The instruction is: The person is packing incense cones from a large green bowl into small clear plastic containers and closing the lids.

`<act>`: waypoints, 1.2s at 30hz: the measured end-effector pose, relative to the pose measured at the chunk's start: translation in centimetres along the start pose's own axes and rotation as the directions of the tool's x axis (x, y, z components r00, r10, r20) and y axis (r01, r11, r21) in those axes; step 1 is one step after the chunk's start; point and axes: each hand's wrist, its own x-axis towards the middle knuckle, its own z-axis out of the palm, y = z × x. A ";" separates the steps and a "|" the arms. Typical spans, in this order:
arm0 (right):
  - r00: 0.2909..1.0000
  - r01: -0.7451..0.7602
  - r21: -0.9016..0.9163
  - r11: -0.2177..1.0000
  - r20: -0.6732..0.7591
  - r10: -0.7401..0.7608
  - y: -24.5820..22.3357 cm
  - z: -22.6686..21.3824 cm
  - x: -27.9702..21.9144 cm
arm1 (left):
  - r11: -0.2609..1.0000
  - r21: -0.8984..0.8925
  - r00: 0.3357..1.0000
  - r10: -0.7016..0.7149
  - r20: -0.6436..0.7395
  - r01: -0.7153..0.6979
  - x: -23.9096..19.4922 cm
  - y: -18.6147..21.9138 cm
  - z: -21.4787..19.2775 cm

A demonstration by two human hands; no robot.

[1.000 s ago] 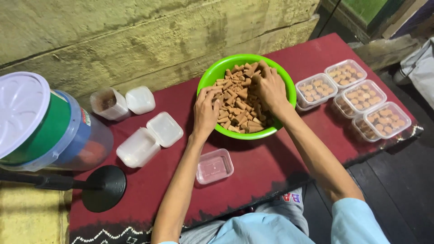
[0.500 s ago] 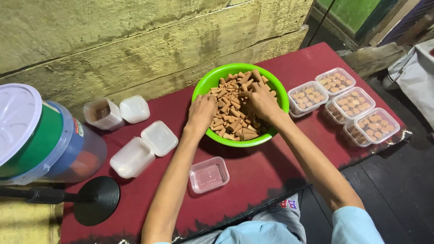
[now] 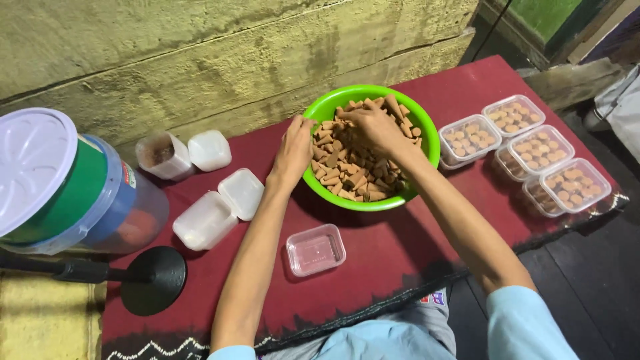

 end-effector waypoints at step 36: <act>0.927 -0.375 0.407 0.833 0.158 0.340 -6.3 -8.0 -2.6 | 0.962 -0.236 0.988 -0.117 0.099 0.138 -3.5 -0.5 -2.2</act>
